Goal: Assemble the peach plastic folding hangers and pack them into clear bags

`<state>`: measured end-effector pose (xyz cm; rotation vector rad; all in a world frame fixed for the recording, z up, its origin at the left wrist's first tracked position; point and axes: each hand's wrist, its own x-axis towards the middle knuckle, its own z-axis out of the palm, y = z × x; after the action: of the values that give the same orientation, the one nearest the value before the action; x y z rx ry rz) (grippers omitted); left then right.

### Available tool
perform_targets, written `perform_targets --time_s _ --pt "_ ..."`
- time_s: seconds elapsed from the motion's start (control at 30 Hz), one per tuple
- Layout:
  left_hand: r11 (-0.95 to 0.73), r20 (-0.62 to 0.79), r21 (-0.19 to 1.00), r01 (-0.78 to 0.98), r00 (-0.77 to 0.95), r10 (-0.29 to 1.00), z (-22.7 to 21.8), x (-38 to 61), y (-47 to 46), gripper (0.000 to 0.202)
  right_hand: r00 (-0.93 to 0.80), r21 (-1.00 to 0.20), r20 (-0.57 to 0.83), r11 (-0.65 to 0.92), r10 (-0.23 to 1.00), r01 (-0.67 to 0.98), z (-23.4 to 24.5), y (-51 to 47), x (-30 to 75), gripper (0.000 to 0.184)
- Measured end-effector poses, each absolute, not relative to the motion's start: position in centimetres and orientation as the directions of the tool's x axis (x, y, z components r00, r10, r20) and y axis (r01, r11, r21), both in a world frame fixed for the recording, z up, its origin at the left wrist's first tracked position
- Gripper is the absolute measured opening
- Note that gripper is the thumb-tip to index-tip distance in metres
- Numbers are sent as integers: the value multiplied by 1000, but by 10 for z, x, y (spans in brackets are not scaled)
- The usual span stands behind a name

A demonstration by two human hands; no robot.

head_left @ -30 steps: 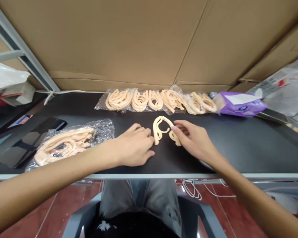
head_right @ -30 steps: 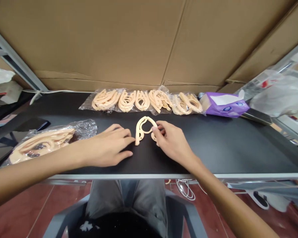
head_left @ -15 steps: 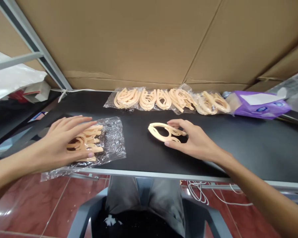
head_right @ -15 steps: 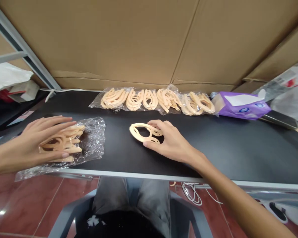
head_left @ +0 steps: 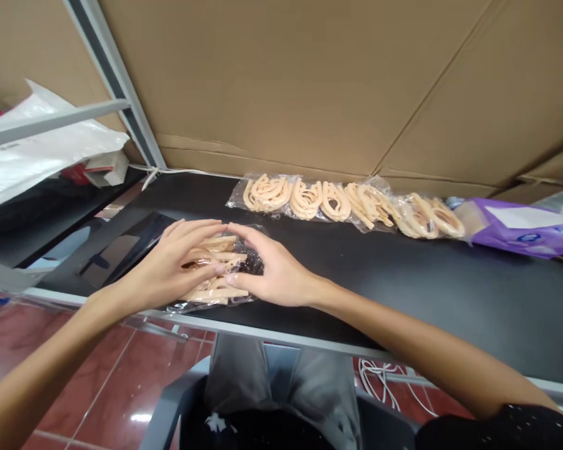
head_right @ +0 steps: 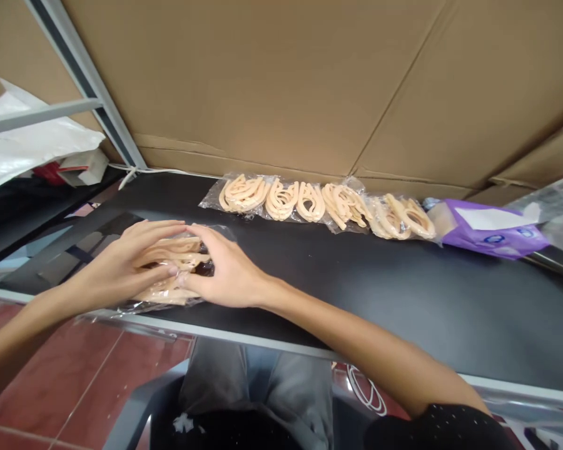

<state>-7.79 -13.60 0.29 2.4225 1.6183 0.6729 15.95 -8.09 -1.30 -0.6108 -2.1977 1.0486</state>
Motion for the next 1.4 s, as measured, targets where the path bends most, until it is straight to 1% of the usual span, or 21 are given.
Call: perform_targets --time_s 0.07,0.13,0.17,0.27,0.37,0.4,0.5,0.57,0.67,0.7,0.77,0.8,0.83,0.87,0.93,1.07,1.13,1.2,1.23,1.3,1.4 --pt "-388 321 319 865 286 903 3 -83 -146 60 -640 -788 389 599 662 141 -19 -79 173 51" --pt "-360 367 234 903 261 893 0 -89 -161 54 -587 -737 415 635 695 232 -25 -74 198 39" --pt "-349 369 194 917 262 892 -3 -91 -168 55 -579 -693 415 656 702 299 -29 -70 212 38" --pt "-376 292 148 915 323 900 -9 -84 -179 59 -583 -570 403 692 706 443 -39 -58 245 54" --pt "-467 225 202 861 424 877 -10 -66 -164 51 -638 -528 390 729 664 436 -44 -50 262 67" --pt "-501 203 229 834 463 863 -9 -59 -154 49 -668 -515 393 753 632 409 -44 -50 266 62" --pt "-587 165 262 766 564 809 -3 -42 -122 48 -725 -478 447 825 524 301 -41 -54 277 30" --pt "-629 254 218 746 579 775 0 -34 -114 45 -716 -476 502 846 485 239 -39 -62 287 16" --pt "-642 471 183 745 507 722 -1 -23 -140 41 -685 -534 530 824 500 188 -38 -75 300 11" --pt "-648 491 197 735 498 715 -5 -20 -157 49 -681 -564 522 807 514 178 -37 -78 302 10" --pt "-679 464 180 712 547 697 -18 -13 -193 87 -677 -618 497 769 543 163 -36 -83 305 9" --pt "-665 485 140 734 535 692 -25 -8 -210 91 -673 -640 485 751 558 161 -36 -85 304 10" --pt "-635 508 86 768 515 691 -33 -4 -224 81 -665 -659 477 734 575 163 -35 -86 303 12" --pt "-611 523 64 789 495 694 -39 0 -233 65 -653 -676 470 718 594 167 -35 -87 302 15" --pt "-578 558 136 804 420 715 -46 8 -241 34 -625 -707 452 683 636 185 -34 -89 298 23" --pt "-487 582 391 781 200 788 -43 16 -223 19 -540 -765 339 560 771 320 -34 -95 291 29" --pt "-370 584 428 825 60 810 -40 15 -209 13 -483 -773 299 506 823 383 -36 -97 289 24" --pt "-282 619 382 880 -17 785 -39 13 -198 15 -466 -762 315 513 827 395 -40 -97 288 8" --pt "-284 650 334 899 -1 760 -39 11 -194 21 -481 -738 349 552 804 387 -42 -97 288 9" --pt "-386 683 178 905 169 711 -37 9 -190 29 -558 -630 446 688 700 360 -45 -96 289 20" --pt "-590 566 -77 804 523 638 -30 7 -192 40 -680 -399 524 853 513 336 -49 -97 291 32"
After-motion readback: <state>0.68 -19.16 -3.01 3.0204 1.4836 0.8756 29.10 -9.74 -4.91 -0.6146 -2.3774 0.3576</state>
